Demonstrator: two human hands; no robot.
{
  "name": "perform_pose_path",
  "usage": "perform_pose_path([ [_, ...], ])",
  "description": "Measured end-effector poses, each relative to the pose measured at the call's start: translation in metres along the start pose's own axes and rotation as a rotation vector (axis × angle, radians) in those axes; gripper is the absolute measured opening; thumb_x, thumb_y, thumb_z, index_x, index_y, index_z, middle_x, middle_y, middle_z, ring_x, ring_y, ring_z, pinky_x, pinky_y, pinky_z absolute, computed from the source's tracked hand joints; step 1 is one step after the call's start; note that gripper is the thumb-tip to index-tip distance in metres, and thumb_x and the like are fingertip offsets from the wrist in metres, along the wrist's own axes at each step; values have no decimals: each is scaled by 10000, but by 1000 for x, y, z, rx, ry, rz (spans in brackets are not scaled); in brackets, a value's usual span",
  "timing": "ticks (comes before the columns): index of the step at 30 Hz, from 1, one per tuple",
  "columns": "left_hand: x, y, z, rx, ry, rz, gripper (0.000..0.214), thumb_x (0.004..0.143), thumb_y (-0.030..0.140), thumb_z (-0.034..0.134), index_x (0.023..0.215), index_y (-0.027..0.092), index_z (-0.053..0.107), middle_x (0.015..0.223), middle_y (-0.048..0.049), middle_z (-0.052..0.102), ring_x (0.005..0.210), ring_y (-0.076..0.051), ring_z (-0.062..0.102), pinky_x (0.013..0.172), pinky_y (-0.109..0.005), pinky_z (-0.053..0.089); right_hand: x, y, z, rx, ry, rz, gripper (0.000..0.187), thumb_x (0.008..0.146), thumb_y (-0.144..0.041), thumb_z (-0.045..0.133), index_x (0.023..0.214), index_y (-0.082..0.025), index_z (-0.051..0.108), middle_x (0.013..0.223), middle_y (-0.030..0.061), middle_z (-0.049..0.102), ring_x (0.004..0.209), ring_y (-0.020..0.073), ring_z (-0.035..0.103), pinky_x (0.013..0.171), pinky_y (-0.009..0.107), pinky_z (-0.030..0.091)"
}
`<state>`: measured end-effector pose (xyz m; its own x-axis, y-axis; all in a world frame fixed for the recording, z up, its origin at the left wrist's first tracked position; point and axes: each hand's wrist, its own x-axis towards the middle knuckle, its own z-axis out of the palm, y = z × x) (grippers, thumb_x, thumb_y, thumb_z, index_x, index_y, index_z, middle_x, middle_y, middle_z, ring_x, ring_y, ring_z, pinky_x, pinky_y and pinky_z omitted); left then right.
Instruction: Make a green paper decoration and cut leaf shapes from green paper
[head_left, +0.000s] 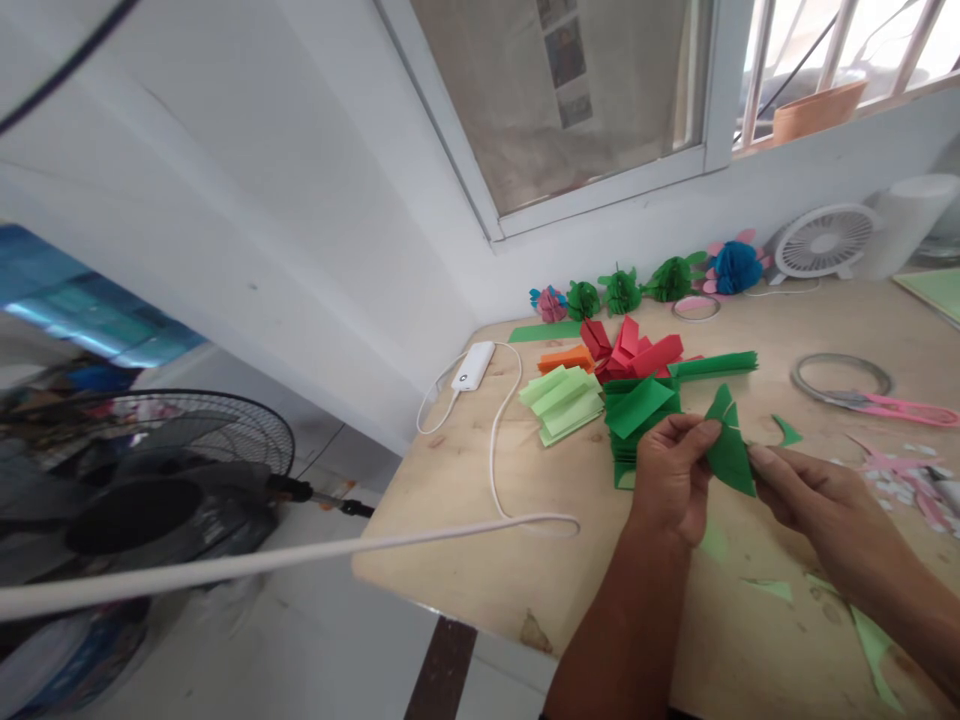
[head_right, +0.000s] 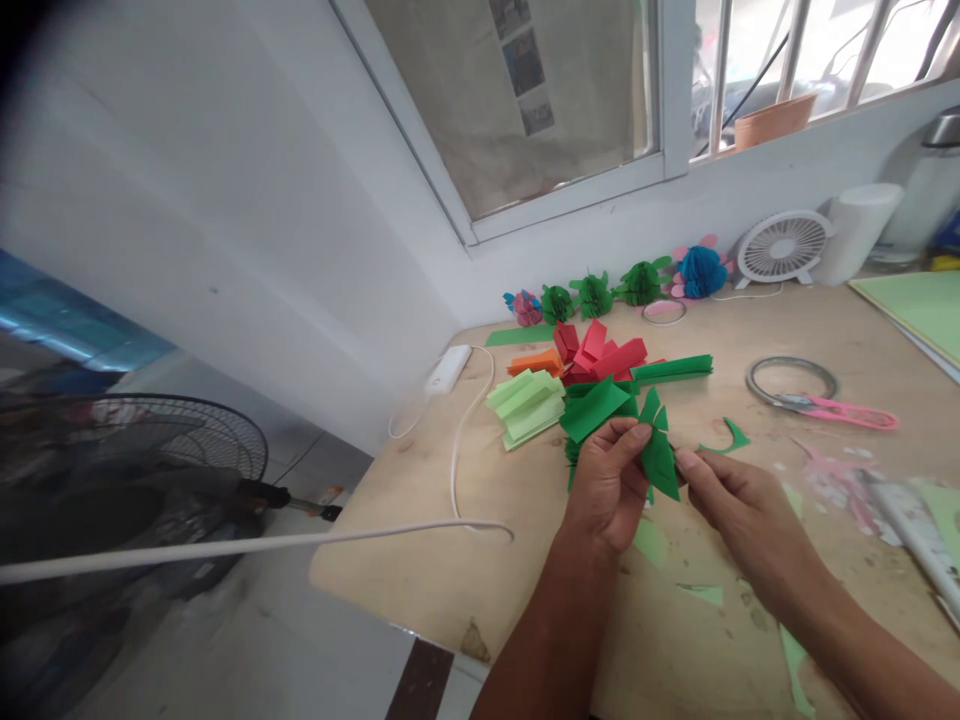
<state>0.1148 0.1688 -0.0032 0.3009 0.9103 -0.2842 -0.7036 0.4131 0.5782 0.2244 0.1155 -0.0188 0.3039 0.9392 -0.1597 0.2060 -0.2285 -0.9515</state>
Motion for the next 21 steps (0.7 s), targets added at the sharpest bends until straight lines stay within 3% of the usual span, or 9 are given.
perform_pose_path([
  [21, 1, 1, 0, 59, 43, 22, 375, 426, 297, 861, 631, 152, 582, 592, 25, 569, 556, -90, 533, 648, -261, 441, 0, -1, -1, -5, -12, 15, 569, 692, -760, 499, 524, -225, 407, 493, -55, 308, 475, 102, 277, 459, 270, 201],
])
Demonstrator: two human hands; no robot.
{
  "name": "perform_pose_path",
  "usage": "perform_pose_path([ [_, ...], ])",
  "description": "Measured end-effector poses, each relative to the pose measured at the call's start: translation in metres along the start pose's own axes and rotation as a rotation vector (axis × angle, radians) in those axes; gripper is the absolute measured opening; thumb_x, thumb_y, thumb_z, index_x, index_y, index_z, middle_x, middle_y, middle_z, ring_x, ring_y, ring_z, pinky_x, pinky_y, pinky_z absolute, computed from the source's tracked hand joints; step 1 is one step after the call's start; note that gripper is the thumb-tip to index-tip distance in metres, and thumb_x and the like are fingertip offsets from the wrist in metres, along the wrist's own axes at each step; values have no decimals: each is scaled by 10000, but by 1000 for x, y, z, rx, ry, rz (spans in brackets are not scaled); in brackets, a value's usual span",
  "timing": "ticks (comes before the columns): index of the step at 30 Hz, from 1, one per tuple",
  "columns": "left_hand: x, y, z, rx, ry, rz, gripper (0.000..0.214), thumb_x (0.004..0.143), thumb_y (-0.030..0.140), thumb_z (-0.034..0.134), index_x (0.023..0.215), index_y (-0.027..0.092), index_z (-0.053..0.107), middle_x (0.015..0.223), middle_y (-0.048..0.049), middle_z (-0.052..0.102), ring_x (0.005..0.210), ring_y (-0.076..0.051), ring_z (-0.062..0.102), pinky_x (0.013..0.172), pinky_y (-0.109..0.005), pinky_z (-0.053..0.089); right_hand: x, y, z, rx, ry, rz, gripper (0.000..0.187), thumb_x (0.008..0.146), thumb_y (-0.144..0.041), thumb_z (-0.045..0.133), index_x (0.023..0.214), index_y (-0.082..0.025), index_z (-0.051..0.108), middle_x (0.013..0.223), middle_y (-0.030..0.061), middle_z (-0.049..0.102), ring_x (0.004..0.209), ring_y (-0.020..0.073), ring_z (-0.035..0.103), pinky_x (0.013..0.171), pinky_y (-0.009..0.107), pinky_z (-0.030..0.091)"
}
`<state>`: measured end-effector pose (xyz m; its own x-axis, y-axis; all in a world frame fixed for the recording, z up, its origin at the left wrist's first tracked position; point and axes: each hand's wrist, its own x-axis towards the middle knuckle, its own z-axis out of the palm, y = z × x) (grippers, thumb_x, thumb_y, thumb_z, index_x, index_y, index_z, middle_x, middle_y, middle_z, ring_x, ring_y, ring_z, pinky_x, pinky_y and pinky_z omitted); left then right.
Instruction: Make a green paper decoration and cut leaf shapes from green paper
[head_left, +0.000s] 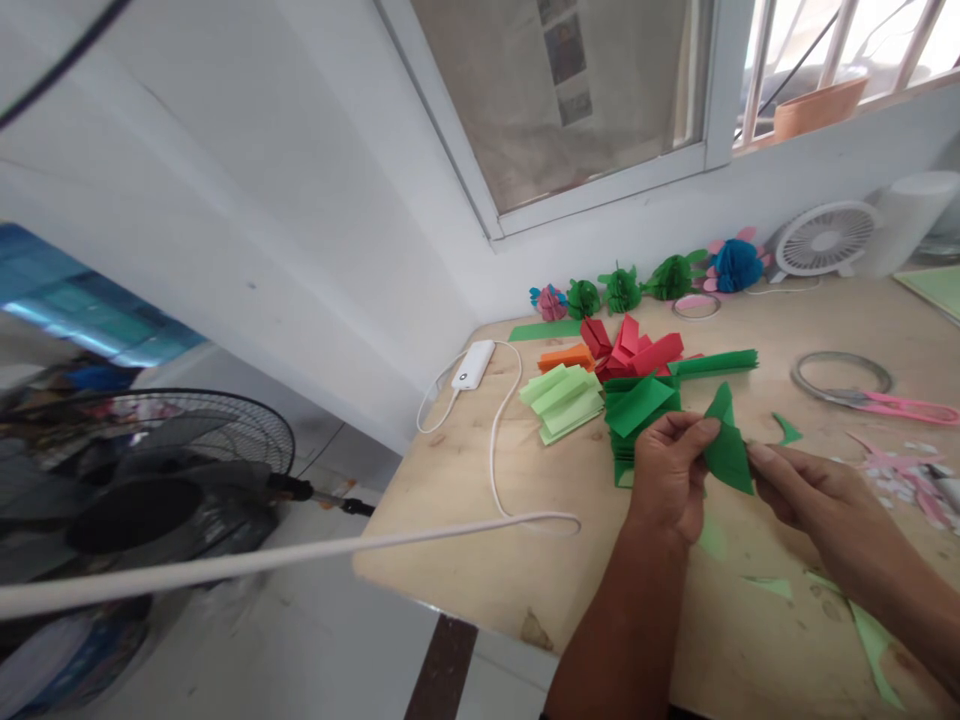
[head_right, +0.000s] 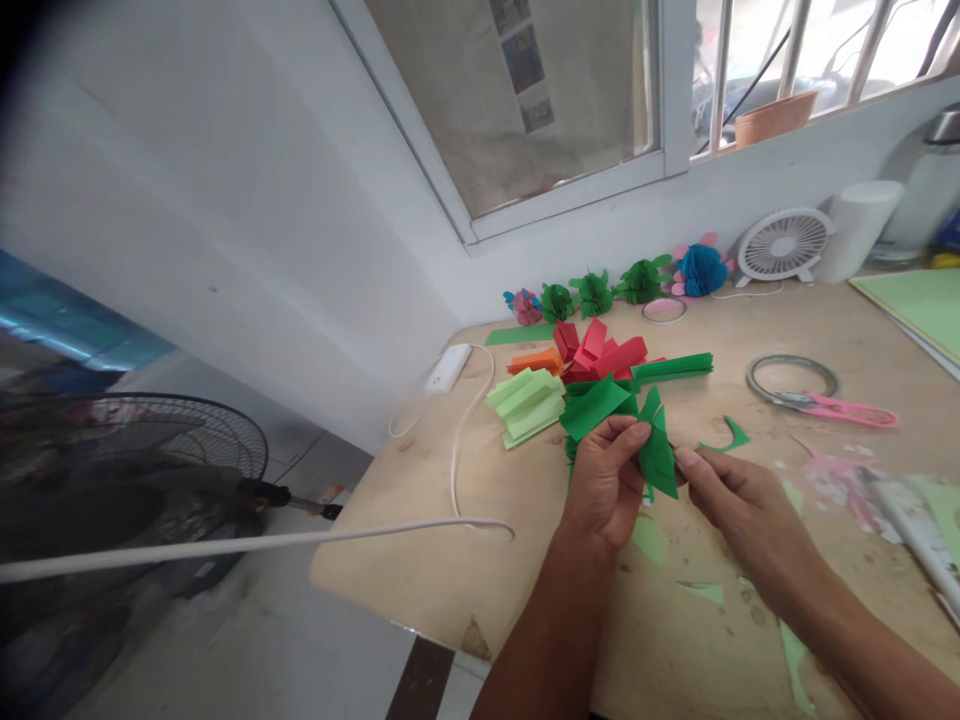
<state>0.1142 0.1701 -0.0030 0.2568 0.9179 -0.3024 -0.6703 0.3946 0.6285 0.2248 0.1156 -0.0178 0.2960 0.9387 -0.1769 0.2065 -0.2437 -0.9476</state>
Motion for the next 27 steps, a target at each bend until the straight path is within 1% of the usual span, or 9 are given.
perform_pose_path([
  [5, 0, 0, 0, 2, -7, -3, 352, 440, 285, 850, 628, 152, 583, 591, 23, 573, 556, -86, 532, 638, -254, 436, 0, 0, -1, -10, 7, -6, 555, 705, -739, 506, 522, -219, 441, 506, -50, 314, 482, 103, 288, 459, 268, 203],
  [11, -1, 0, 0, -18, -21, -5, 340, 465, 264, 854, 639, 150, 586, 611, 19, 591, 575, -90, 558, 667, -252, 456, 0, 2, -1, -5, 46, -7, 547, 695, -718, 545, 508, -217, 427, 498, -49, 324, 484, 104, 301, 463, 271, 215],
  [13, -1, 0, 0, -36, -23, -6, 334, 468, 256, 854, 641, 148, 590, 620, 18, 596, 585, -91, 565, 670, -248, 459, 0, 4, -1, 16, 56, 3, 537, 687, -721, 554, 523, -219, 456, 488, -52, 336, 471, 104, 301, 457, 274, 209],
  [17, -2, 2, 1, -70, -24, -8, 330, 463, 230, 856, 650, 143, 599, 614, 20, 596, 571, -88, 562, 652, -243, 462, 0, 1, -2, 84, 82, 24, 530, 689, -736, 541, 620, -212, 570, 482, -55, 357, 461, 105, 307, 449, 275, 201],
  [19, -3, 3, 2, -73, -25, -19, 327, 466, 219, 856, 652, 141, 599, 620, 16, 603, 572, -90, 566, 648, -243, 463, 0, -3, -2, 138, 109, 32, 533, 680, -738, 549, 660, -207, 595, 480, -58, 355, 464, 106, 307, 446, 275, 211],
  [21, -5, 4, 3, -68, -28, -37, 326, 466, 215, 857, 650, 141, 599, 628, 11, 608, 579, -93, 573, 645, -243, 459, -1, -7, -3, 198, 132, 33, 528, 677, -734, 555, 658, -208, 590, 480, -58, 350, 471, 107, 312, 446, 275, 229],
  [23, -6, 4, 4, -50, -37, -59, 331, 452, 219, 862, 640, 143, 600, 628, 11, 605, 579, -93, 571, 637, -241, 451, -2, -10, -3, 254, 127, 31, 519, 675, -728, 559, 622, -212, 558, 479, -57, 351, 468, 101, 302, 443, 273, 240],
  [25, -7, 3, 3, -21, -56, -77, 345, 431, 232, 871, 627, 146, 601, 623, 13, 600, 580, -94, 568, 637, -241, 444, -1, -11, -3, 309, 95, 34, 510, 663, -716, 580, 602, -213, 529, 478, -59, 351, 456, 89, 277, 427, 266, 221],
  [27, -7, 2, 3, 19, -80, -92, 356, 421, 252, 879, 619, 145, 603, 627, 9, 607, 585, -95, 571, 644, -242, 443, -1, -11, -3, 363, 61, 45, 487, 639, -688, 626, 629, -207, 546, 478, -70, 336, 449, 78, 248, 410, 254, 184],
])
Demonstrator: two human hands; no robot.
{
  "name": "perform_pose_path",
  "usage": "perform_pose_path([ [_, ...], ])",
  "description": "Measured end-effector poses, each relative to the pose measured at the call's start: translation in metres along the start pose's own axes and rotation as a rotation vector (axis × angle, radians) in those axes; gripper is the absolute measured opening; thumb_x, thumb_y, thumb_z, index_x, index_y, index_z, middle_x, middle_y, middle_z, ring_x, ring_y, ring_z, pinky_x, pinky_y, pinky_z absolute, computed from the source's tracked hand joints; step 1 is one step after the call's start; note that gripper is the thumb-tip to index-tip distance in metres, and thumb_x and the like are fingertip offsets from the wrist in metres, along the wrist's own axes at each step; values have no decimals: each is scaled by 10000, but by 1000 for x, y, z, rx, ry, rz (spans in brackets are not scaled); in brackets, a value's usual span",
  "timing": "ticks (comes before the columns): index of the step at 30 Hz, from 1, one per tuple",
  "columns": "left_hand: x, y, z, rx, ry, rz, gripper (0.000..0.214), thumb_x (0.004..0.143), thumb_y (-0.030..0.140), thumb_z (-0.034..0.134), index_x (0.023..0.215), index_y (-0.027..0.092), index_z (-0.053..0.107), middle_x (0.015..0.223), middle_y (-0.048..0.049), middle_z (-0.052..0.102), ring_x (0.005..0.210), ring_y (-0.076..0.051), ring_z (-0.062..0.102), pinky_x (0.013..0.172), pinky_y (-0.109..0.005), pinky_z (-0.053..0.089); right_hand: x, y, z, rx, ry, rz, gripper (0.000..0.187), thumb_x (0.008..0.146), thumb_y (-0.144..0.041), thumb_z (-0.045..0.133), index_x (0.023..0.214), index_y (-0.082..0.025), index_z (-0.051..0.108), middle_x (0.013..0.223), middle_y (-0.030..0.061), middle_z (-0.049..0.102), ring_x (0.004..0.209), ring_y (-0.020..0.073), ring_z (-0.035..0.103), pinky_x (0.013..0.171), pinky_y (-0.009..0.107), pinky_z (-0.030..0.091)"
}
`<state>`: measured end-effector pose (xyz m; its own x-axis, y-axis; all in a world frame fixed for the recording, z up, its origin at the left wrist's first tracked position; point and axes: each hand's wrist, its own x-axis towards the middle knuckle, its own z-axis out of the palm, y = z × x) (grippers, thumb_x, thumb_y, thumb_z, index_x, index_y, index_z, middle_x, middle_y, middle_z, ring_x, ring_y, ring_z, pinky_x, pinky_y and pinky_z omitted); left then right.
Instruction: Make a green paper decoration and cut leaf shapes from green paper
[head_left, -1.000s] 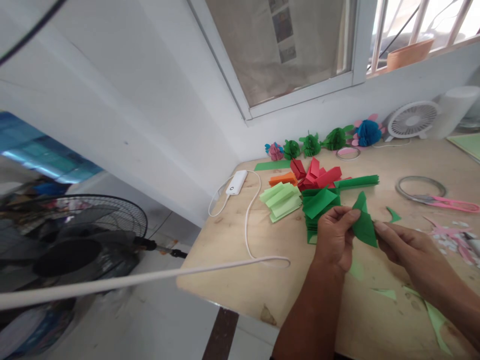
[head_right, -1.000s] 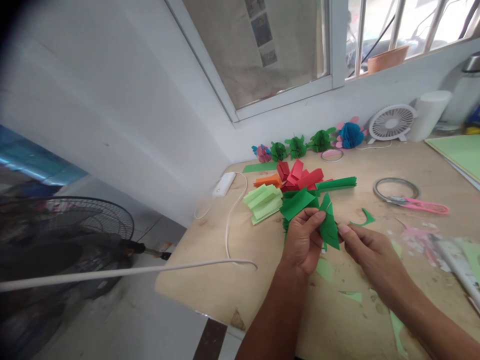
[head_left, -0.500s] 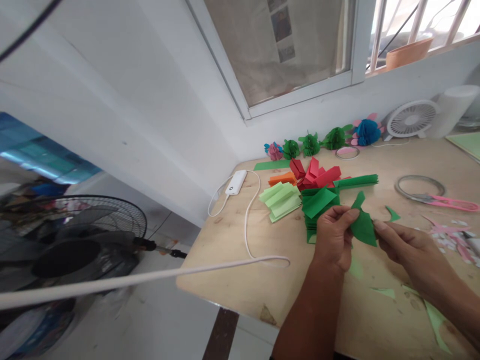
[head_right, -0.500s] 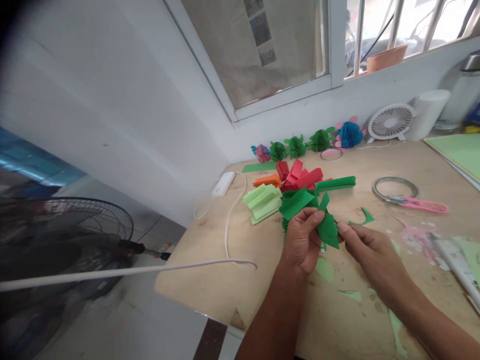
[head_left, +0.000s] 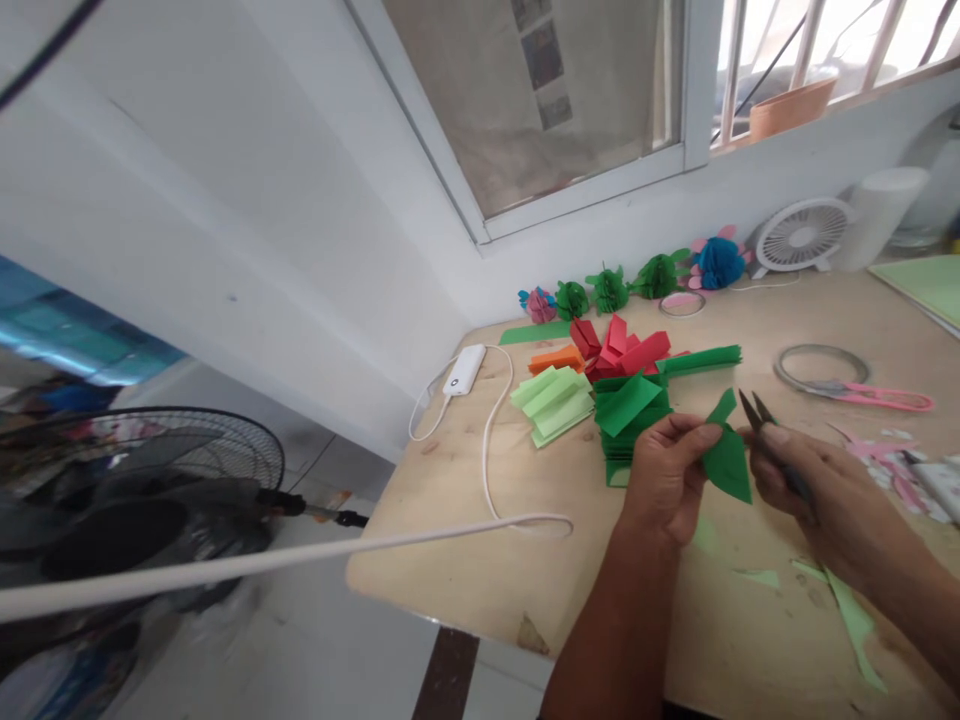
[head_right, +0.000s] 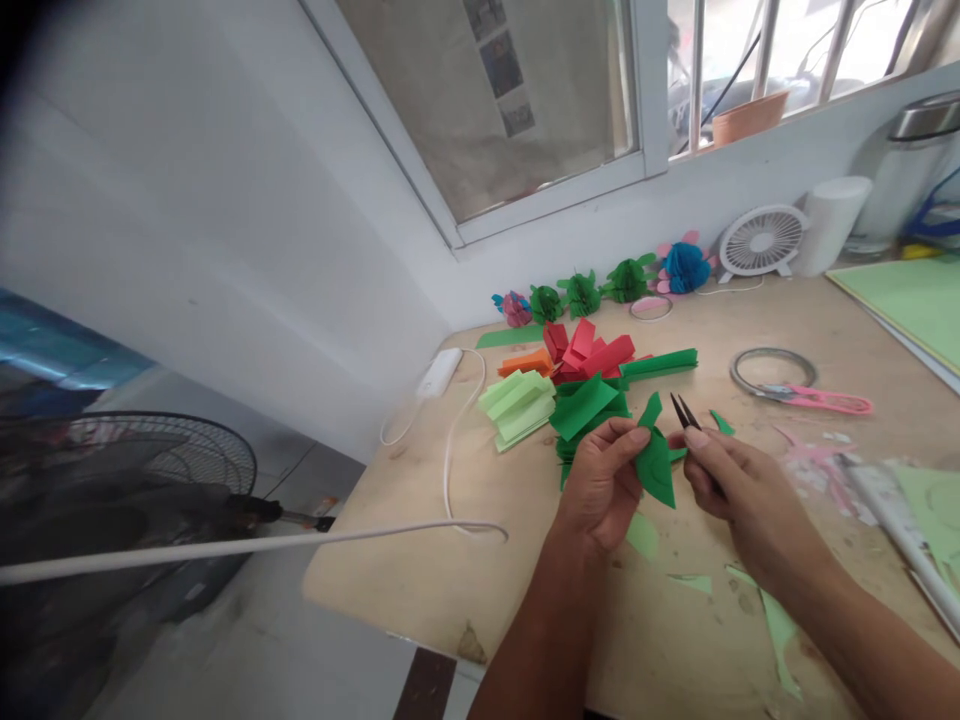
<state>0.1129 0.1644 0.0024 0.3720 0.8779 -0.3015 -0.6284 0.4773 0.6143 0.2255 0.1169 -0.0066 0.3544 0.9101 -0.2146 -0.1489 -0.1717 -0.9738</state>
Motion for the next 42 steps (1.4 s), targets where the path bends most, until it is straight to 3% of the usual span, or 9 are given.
perform_pose_path([
  [3, 0, -2, -1, 38, -25, -13, 370, 418, 272, 888, 620, 138, 610, 643, -3, 628, 587, -88, 571, 645, -233, 439, 2, 2, -1, 60, -27, 43, 454, 589, -620, 714, 632, -195, 562, 477, -82, 313, 451, 65, 231, 394, 235, 158],
  [9, 1, -4, -4, 64, -49, -29, 393, 424, 262, 896, 671, 136, 617, 650, -14, 672, 592, -97, 607, 647, -221, 444, 2, 2, 0, 164, -72, 132, 524, 556, -593, 762, 474, -193, 432, 436, -67, 342, 428, 45, 245, 379, 212, 178],
  [22, 2, -8, -6, 226, -48, 15, 360, 445, 307, 877, 658, 139, 641, 628, 2, 645, 578, -83, 564, 664, -239, 437, 4, 2, -2, 351, -68, 209, 479, 504, -451, 851, 560, -203, 446, 460, -96, 333, 419, 27, 232, 342, 161, 190],
  [28, 4, -9, -7, 220, -27, 30, 345, 448, 302, 875, 644, 142, 640, 613, 11, 626, 580, -82, 553, 670, -239, 431, 3, 0, -1, 386, -93, 215, 471, 542, -406, 846, 583, -217, 417, 463, -108, 302, 420, 29, 212, 344, 160, 207],
  [38, 3, -4, -4, 94, 43, 9, 345, 432, 252, 874, 634, 130, 622, 610, 10, 619, 557, -75, 553, 608, -210, 418, 6, 3, -3, 255, 76, 101, 464, 560, -438, 825, 615, -217, 421, 493, -114, 289, 439, 29, 192, 360, 186, 137],
  [42, 4, -4, -4, 37, 44, 12, 341, 439, 236, 872, 646, 134, 622, 618, 6, 622, 570, -85, 564, 613, -218, 427, 7, 7, -4, 139, 169, 23, 434, 592, -487, 793, 648, -216, 458, 528, -101, 326, 462, 44, 244, 390, 203, 169],
])
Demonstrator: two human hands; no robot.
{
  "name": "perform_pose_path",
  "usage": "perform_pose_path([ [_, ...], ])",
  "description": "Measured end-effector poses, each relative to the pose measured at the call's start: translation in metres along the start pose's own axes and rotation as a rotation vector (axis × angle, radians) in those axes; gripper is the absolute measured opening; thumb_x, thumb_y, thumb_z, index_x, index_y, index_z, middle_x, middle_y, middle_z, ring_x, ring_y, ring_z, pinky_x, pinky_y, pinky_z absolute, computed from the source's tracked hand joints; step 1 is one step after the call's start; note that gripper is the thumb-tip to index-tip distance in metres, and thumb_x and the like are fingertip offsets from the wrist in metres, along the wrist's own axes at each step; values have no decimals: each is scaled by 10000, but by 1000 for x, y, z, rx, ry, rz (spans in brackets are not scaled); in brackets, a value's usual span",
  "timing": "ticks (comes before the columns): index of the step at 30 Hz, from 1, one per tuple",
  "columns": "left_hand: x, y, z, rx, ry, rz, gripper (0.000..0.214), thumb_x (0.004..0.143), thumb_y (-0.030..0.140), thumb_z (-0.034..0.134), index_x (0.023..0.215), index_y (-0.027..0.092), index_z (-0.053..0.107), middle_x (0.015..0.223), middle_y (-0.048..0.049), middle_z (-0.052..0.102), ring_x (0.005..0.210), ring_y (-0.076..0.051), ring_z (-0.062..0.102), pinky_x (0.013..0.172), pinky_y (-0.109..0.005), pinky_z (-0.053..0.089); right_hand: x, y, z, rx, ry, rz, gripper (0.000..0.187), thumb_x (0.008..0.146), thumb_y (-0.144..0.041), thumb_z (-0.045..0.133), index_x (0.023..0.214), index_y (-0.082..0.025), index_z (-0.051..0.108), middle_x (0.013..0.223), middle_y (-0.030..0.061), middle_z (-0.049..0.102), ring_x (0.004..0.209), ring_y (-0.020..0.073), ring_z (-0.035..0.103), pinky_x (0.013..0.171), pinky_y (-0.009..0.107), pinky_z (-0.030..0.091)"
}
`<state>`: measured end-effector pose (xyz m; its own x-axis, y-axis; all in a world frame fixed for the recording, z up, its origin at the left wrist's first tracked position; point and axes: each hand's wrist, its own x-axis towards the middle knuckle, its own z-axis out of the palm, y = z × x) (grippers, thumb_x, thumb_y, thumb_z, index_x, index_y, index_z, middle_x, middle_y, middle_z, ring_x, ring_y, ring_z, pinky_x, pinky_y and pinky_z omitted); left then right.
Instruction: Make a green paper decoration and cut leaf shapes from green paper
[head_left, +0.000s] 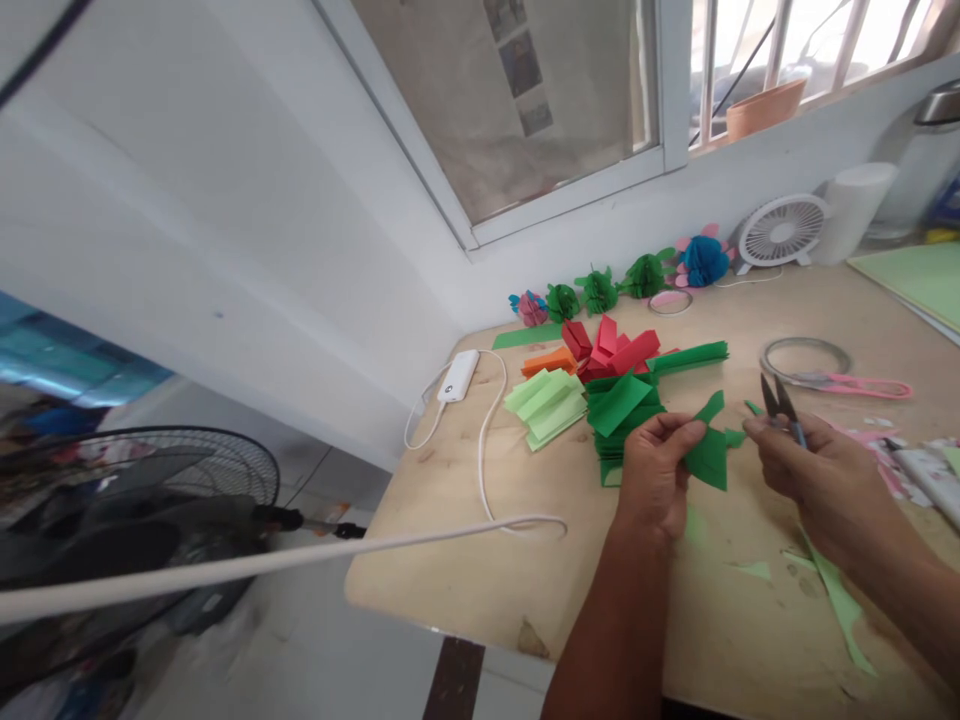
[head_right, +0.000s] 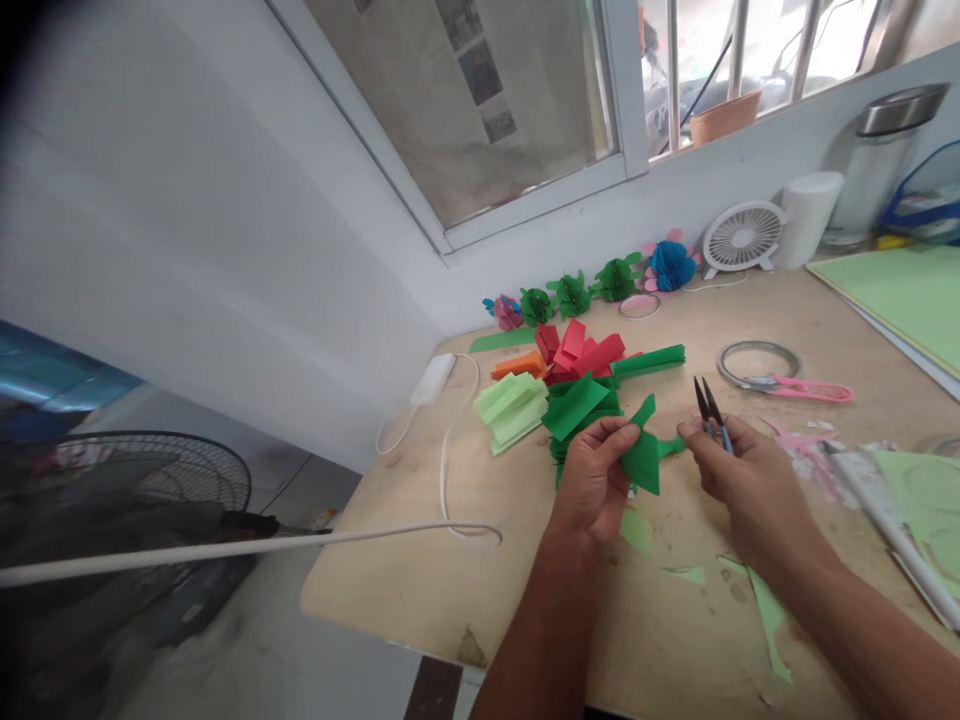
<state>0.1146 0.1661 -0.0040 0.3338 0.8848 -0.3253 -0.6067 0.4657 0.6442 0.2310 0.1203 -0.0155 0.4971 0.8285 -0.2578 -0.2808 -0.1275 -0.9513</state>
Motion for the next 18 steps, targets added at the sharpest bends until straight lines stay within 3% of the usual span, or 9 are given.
perform_pose_path([
  [4, 0, 0, 1, -35, 21, 7, 350, 424, 227, 873, 650, 137, 621, 609, 16, 609, 559, -79, 550, 602, -215, 424, -2, 1, 0, -114, 25, -52, 398, 616, -526, 763, 671, -212, 523, 532, -89, 352, 470, 61, 269, 405, 233, 179],
  [9, -1, 0, 2, -49, 34, 31, 336, 433, 223, 864, 648, 134, 623, 602, 25, 593, 547, -62, 533, 586, -197, 409, -3, 5, -1, -229, -63, -80, 385, 631, -556, 733, 771, -208, 648, 529, -72, 394, 489, 77, 291, 437, 251, 183],
  [13, -1, 0, 3, -51, 34, 28, 337, 431, 221, 865, 646, 134, 621, 606, 26, 592, 555, -60, 538, 597, -193, 413, -2, 8, -2, -316, -81, -81, 410, 556, -549, 770, 767, -213, 665, 528, -68, 420, 492, 84, 290, 444, 262, 184],
  [18, -2, -1, 2, 16, 15, 9, 360, 444, 274, 872, 678, 128, 642, 654, -5, 626, 587, -86, 571, 601, -216, 440, -2, 6, -3, -283, -38, -73, 408, 628, -593, 712, 738, -207, 634, 503, -69, 400, 488, 92, 303, 457, 269, 202],
])
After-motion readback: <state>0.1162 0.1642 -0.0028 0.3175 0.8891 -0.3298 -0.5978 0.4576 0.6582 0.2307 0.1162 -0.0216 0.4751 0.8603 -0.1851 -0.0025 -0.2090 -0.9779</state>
